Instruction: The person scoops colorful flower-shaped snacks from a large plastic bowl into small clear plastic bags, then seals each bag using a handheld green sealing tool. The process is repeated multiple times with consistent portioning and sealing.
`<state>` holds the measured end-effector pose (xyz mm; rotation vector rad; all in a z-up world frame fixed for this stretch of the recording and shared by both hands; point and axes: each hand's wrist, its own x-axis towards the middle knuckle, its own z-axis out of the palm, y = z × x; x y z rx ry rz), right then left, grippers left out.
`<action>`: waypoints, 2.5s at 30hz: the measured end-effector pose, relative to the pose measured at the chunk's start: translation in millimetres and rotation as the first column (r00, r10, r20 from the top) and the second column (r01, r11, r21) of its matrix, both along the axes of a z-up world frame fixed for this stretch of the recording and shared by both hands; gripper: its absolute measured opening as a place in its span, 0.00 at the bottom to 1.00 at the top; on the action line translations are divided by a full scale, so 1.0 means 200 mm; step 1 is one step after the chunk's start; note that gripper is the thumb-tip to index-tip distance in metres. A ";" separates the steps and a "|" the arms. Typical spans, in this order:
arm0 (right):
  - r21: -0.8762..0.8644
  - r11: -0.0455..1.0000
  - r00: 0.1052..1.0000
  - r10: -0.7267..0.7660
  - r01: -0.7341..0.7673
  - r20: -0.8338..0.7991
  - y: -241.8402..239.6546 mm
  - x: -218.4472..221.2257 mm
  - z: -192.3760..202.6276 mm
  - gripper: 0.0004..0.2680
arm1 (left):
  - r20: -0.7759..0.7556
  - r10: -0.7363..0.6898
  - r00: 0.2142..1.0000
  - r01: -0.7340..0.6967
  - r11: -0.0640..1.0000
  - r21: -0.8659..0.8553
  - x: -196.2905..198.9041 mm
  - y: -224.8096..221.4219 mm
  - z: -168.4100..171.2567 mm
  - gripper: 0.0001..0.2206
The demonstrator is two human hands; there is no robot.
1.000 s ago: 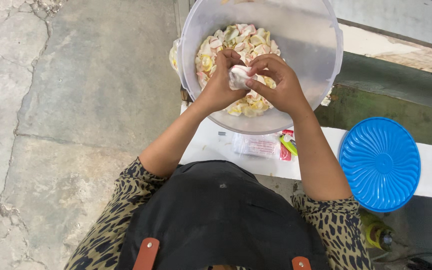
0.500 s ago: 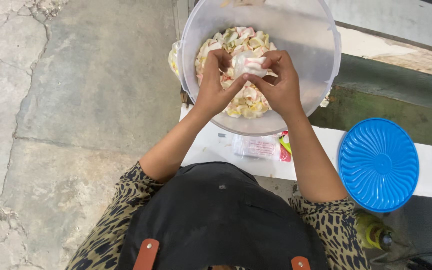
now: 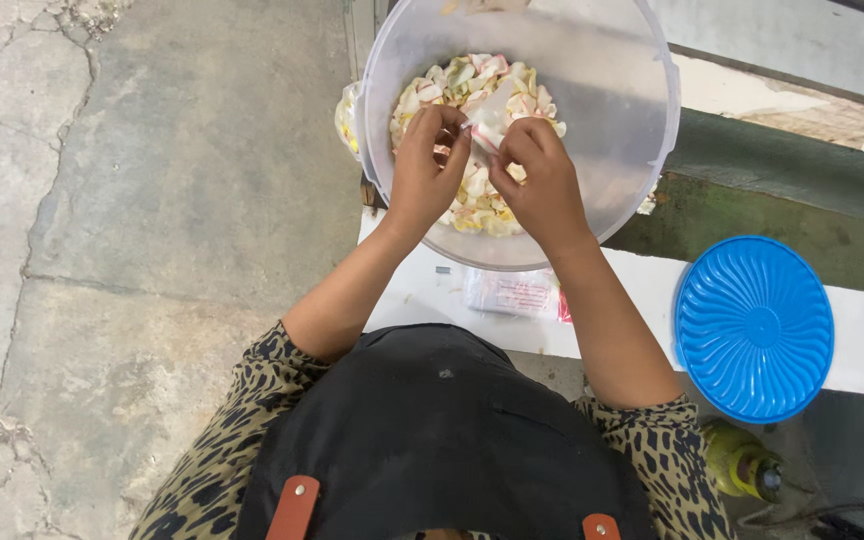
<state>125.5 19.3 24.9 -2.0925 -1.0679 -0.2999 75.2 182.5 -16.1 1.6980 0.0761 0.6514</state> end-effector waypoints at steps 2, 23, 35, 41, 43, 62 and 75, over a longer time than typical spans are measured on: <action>-0.050 0.998 0.998 -0.034 0.032 -0.049 0.00 -0.01 -0.01 0.07 | 0.010 0.015 1.000 -0.015 1.000 0.019 0.00 0.00 0.00 0.05; 0.221 0.972 0.842 0.055 0.078 -0.537 -0.03 0.12 -0.19 0.19 | -0.110 -0.257 0.960 0.251 0.965 -0.073 0.06 0.00 -0.19 0.13; -0.025 0.998 0.860 -0.057 0.051 -0.506 -0.02 0.18 -0.14 0.12 | -0.110 -0.152 0.982 0.167 0.975 0.146 0.00 0.06 -0.03 0.18; -0.119 0.993 0.770 -0.077 0.001 -0.633 0.02 0.20 -0.13 0.09 | -0.132 0.005 0.991 0.034 0.955 0.293 0.02 0.06 -0.03 0.16; 0.071 0.996 0.551 0.092 -0.060 -0.830 0.03 0.22 -0.12 0.09 | -0.104 0.018 0.994 0.013 0.955 0.296 0.04 0.08 -0.05 0.16; -0.766 0.500 0.823 -0.167 -0.404 -0.543 0.02 0.27 -0.47 0.22 | -0.104 0.142 0.984 -0.082 0.894 0.441 0.05 0.13 -0.08 0.09; -0.151 0.908 0.526 0.086 -0.392 -0.846 -0.12 0.33 -0.10 0.12 | -0.121 0.096 0.988 -0.050 0.941 0.335 0.05 0.12 -0.05 0.07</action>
